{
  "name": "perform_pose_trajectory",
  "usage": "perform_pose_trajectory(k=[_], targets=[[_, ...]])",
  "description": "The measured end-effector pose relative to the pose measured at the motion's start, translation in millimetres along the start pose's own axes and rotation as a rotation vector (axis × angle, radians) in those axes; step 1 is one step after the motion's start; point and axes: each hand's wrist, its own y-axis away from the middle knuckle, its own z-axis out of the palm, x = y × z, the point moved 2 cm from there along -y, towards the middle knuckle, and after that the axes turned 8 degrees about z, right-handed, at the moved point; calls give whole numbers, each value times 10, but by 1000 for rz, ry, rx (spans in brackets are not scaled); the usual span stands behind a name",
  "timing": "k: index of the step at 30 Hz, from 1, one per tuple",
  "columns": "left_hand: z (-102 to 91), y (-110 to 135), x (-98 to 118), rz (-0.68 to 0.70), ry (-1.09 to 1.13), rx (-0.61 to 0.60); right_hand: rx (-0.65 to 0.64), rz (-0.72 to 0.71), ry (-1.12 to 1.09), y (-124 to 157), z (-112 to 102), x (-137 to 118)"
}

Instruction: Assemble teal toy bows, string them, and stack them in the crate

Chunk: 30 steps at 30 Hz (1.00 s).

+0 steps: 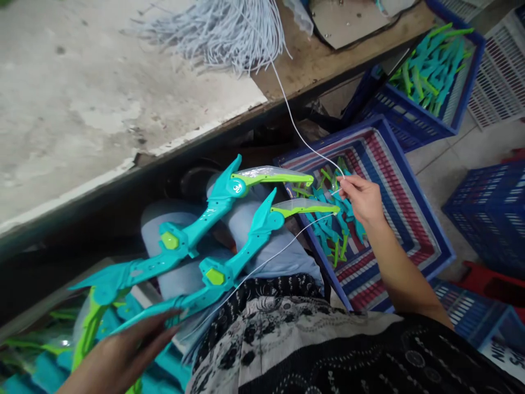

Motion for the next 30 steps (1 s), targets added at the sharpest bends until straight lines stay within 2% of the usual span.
perform_pose_trajectory(k=[2, 4, 7, 10, 13, 18, 22, 30], targets=[[-56, -356, 487, 145, 132, 125, -32, -16, -72, -55, 180, -119], [60, -746, 990, 166, 348, 59, -36, -81, -64, -96, 345, -207], [420, -1281, 1609, 56, 889, -76, -42, -200, 43, -133, 504, -268], [740, -1639, 1934, -111, 1171, -162, -56, -283, 176, -154, 558, -273], [886, -1808, 2037, -173, 1266, -211, -42, -392, 267, -163, 563, -276], [996, -1940, 2065, -138, 1354, -266, -81, -551, 417, -149, 589, -272], [1101, -2041, 2082, -113, 1419, -295, -160, -593, 479, -132, 608, -253], [1160, -2086, 2116, -97, 1439, -264, -181, -586, 427, -221, 616, -207]])
